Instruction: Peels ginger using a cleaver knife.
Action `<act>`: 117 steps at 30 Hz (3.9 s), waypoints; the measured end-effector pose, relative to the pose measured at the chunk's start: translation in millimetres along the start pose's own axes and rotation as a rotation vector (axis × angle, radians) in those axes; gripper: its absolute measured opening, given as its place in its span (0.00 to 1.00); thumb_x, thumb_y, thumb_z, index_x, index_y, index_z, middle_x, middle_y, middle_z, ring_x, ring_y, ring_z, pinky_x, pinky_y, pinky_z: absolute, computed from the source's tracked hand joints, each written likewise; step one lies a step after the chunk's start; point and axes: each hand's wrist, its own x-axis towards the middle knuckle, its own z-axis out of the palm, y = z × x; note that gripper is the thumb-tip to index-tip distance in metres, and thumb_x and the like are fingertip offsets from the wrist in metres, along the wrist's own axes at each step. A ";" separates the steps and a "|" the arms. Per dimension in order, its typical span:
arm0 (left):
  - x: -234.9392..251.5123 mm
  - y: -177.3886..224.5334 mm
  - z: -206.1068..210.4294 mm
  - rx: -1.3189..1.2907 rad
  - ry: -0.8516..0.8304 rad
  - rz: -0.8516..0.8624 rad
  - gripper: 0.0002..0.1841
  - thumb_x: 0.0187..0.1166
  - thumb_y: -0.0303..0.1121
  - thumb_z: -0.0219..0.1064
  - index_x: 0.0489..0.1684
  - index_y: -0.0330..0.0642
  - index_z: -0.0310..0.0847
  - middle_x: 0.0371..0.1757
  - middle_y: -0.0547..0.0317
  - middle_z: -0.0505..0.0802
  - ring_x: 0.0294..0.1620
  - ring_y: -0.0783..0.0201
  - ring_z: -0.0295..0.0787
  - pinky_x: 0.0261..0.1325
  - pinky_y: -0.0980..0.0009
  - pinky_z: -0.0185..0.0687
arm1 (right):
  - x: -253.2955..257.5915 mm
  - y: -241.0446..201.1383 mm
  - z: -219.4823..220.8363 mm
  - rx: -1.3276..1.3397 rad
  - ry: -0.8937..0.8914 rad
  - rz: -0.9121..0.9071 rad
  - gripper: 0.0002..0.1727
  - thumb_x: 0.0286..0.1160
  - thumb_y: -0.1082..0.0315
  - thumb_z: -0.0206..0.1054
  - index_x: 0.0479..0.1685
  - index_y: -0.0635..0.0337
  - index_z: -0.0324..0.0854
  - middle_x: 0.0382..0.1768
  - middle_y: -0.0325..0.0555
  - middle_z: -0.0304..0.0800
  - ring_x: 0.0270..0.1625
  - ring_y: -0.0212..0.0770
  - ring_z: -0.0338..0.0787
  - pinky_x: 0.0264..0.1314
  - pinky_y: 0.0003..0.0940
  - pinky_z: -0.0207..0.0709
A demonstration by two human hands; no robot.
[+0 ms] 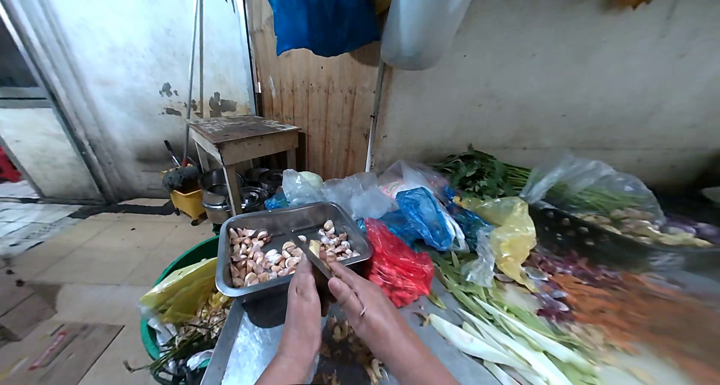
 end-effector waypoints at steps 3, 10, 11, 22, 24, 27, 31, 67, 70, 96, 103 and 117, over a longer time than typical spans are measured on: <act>-0.4 4.1 -1.6 -0.029 -0.003 -0.033 0.32 0.96 0.46 0.27 0.58 0.37 0.80 0.36 0.57 0.90 0.26 0.69 0.84 0.26 0.75 0.79 | 0.1 -0.7 -1.5 0.050 -0.030 -0.009 0.45 0.86 0.30 0.36 0.88 0.53 0.67 0.66 0.52 0.88 0.60 0.45 0.89 0.67 0.49 0.79; -0.9 12.9 -0.8 -0.138 0.070 -0.126 0.33 0.97 0.48 0.27 0.47 0.39 0.81 0.29 0.56 0.90 0.20 0.69 0.83 0.19 0.76 0.77 | 0.6 -2.5 -3.1 0.032 -0.090 0.005 0.48 0.82 0.26 0.36 0.90 0.51 0.64 0.58 0.53 0.89 0.53 0.49 0.90 0.61 0.56 0.80; -1.0 14.1 0.3 -0.147 0.086 -0.133 0.33 0.97 0.49 0.27 0.45 0.39 0.82 0.27 0.57 0.90 0.18 0.69 0.83 0.18 0.76 0.76 | 0.4 -3.1 -3.3 0.027 -0.094 0.007 0.47 0.83 0.26 0.36 0.90 0.51 0.64 0.59 0.54 0.89 0.54 0.50 0.89 0.62 0.56 0.80; -0.9 9.9 0.3 -0.119 0.068 -0.135 0.32 0.97 0.46 0.25 0.46 0.38 0.79 0.26 0.59 0.89 0.18 0.71 0.81 0.18 0.78 0.75 | -0.2 -4.5 -6.4 -0.035 -0.130 0.043 0.46 0.84 0.28 0.40 0.91 0.53 0.62 0.77 0.53 0.80 0.76 0.51 0.82 0.78 0.59 0.71; -0.5 9.0 0.2 -0.122 0.073 -0.136 0.32 0.97 0.46 0.25 0.46 0.38 0.79 0.26 0.58 0.89 0.17 0.71 0.81 0.17 0.78 0.75 | -0.2 -2.9 -5.1 -0.041 -0.123 0.034 0.47 0.83 0.27 0.39 0.91 0.52 0.62 0.77 0.52 0.80 0.77 0.50 0.82 0.78 0.59 0.71; -0.1 7.6 -1.7 -0.112 0.079 -0.128 0.32 0.97 0.46 0.26 0.46 0.38 0.79 0.27 0.57 0.89 0.19 0.70 0.83 0.18 0.77 0.77 | -0.2 -3.5 -4.7 -0.047 -0.126 0.031 0.47 0.83 0.27 0.39 0.91 0.52 0.62 0.77 0.52 0.81 0.76 0.50 0.82 0.78 0.58 0.72; 0.7 6.6 -5.8 -0.109 0.084 -0.090 0.32 0.96 0.46 0.25 0.48 0.37 0.78 0.28 0.57 0.91 0.21 0.69 0.86 0.21 0.75 0.81 | -1.4 -5.2 -5.5 -0.046 -0.123 0.013 0.47 0.83 0.27 0.41 0.89 0.55 0.64 0.75 0.55 0.82 0.76 0.52 0.83 0.77 0.59 0.72; 7.7 15.3 -5.1 -0.303 0.149 -0.213 0.30 0.97 0.49 0.32 0.41 0.38 0.78 0.23 0.53 0.89 0.18 0.65 0.86 0.19 0.71 0.82 | -4.2 -4.3 -10.1 -0.122 -0.121 -0.026 0.48 0.83 0.27 0.41 0.91 0.54 0.62 0.77 0.55 0.81 0.77 0.52 0.82 0.79 0.56 0.72; 7.6 15.1 -4.4 -0.291 0.162 -0.216 0.28 0.97 0.47 0.34 0.42 0.37 0.78 0.24 0.53 0.89 0.20 0.65 0.86 0.20 0.71 0.82 | -4.1 -3.7 -9.1 -0.128 -0.117 -0.025 0.48 0.83 0.27 0.42 0.91 0.54 0.62 0.76 0.55 0.81 0.77 0.52 0.82 0.79 0.56 0.72; 8.3 15.0 -12.0 -0.363 0.155 -0.210 0.27 0.96 0.49 0.39 0.40 0.41 0.81 0.26 0.54 0.90 0.23 0.65 0.88 0.24 0.71 0.84 | -10.0 -6.8 -4.2 -0.196 -0.071 -0.105 0.51 0.80 0.25 0.44 0.90 0.57 0.62 0.73 0.57 0.84 0.73 0.53 0.85 0.75 0.56 0.75; 11.7 15.0 -14.5 -0.355 0.132 -0.247 0.30 0.93 0.55 0.42 0.37 0.42 0.83 0.24 0.54 0.89 0.21 0.66 0.87 0.22 0.72 0.81 | -11.1 -8.7 -4.2 -0.247 -0.028 -0.133 0.52 0.77 0.22 0.43 0.88 0.56 0.67 0.69 0.56 0.87 0.70 0.54 0.87 0.71 0.56 0.78; 6.6 21.0 -5.5 -0.267 0.244 -0.360 0.16 0.95 0.45 0.48 0.55 0.46 0.77 0.37 0.57 0.88 0.38 0.64 0.88 0.42 0.66 0.85 | -9.6 -7.1 0.7 -0.379 0.086 -0.143 0.50 0.75 0.22 0.48 0.78 0.58 0.77 0.60 0.54 0.92 0.64 0.53 0.91 0.65 0.53 0.83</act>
